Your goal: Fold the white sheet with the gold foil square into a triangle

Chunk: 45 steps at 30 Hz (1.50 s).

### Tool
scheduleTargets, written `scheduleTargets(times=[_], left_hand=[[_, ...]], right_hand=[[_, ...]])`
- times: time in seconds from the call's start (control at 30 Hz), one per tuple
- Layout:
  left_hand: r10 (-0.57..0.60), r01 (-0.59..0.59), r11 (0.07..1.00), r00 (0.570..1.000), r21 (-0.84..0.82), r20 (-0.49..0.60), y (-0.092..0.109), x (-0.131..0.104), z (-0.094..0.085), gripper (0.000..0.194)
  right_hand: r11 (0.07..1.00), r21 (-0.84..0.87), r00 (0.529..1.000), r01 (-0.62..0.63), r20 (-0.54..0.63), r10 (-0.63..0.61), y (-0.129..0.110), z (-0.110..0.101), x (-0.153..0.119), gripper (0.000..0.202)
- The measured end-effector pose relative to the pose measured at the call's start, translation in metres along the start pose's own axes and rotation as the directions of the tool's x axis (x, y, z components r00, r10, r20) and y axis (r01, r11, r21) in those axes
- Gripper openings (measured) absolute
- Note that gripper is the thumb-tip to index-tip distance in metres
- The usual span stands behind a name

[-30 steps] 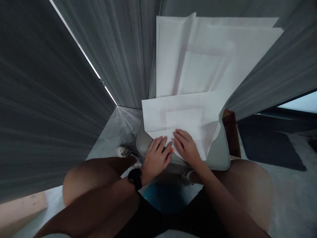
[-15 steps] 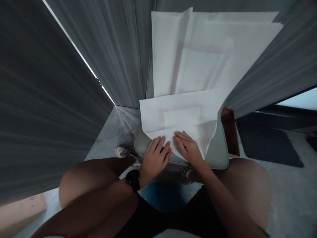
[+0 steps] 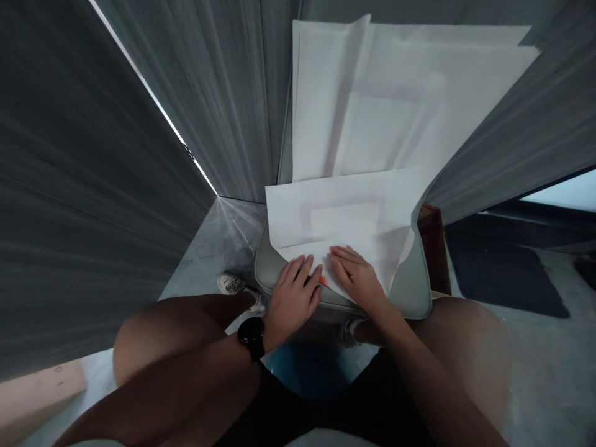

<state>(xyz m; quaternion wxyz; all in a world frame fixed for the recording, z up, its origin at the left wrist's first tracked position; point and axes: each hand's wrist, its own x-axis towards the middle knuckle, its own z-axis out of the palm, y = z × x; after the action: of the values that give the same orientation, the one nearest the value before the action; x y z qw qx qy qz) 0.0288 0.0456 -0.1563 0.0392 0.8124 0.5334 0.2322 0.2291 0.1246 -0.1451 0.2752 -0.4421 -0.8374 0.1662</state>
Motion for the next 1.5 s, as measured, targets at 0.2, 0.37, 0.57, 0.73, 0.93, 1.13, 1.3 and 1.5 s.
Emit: scheduleTargets(times=[0.2,0.37,0.57,0.73,0.93,1.13,1.3,1.5], left_hand=[[-0.012,0.012,1.0,1.0,-0.009,-0.003,0.0,-0.002,0.003,0.046],[-0.001,0.001,1.0,1.0,0.008,-0.013,0.0,-0.002,0.003,0.045],[-0.003,0.004,1.0,1.0,0.024,-0.028,0.001,-0.001,0.004,0.043],[0.003,-0.002,1.0,1.0,0.03,-0.028,0.001,-0.001,0.003,0.043],[-0.014,0.015,1.0,0.999,0.02,-0.044,0.001,0.001,-0.001,0.041],[-0.14,0.144,0.988,0.987,0.05,-0.073,-0.008,-0.003,-0.003,0.048],[-0.246,0.257,0.96,0.964,0.115,-0.101,-0.021,-0.015,-0.001,0.055],[-0.309,0.335,0.929,0.936,0.156,-0.169,-0.021,-0.025,0.006,0.06]], right_hand=[[0.991,-0.132,0.999,-0.026,0.04,0.031,-0.018,0.008,-0.012,0.042],[0.979,-0.201,0.999,-0.021,0.038,0.029,-0.022,0.02,-0.027,0.045],[0.976,-0.216,1.0,0.003,0.025,0.002,-0.017,0.024,-0.029,0.045],[0.971,-0.24,1.0,0.009,-0.005,-0.011,-0.016,0.029,-0.031,0.046],[0.943,-0.33,0.998,0.043,-0.03,-0.056,-0.016,0.034,-0.034,0.045],[0.916,-0.399,0.999,0.038,-0.018,-0.049,-0.017,0.037,-0.035,0.044],[0.917,-0.398,0.999,0.022,-0.019,-0.032,-0.017,0.037,-0.034,0.046],[0.905,-0.424,0.998,0.028,-0.046,-0.052,-0.02,0.038,-0.032,0.046]])
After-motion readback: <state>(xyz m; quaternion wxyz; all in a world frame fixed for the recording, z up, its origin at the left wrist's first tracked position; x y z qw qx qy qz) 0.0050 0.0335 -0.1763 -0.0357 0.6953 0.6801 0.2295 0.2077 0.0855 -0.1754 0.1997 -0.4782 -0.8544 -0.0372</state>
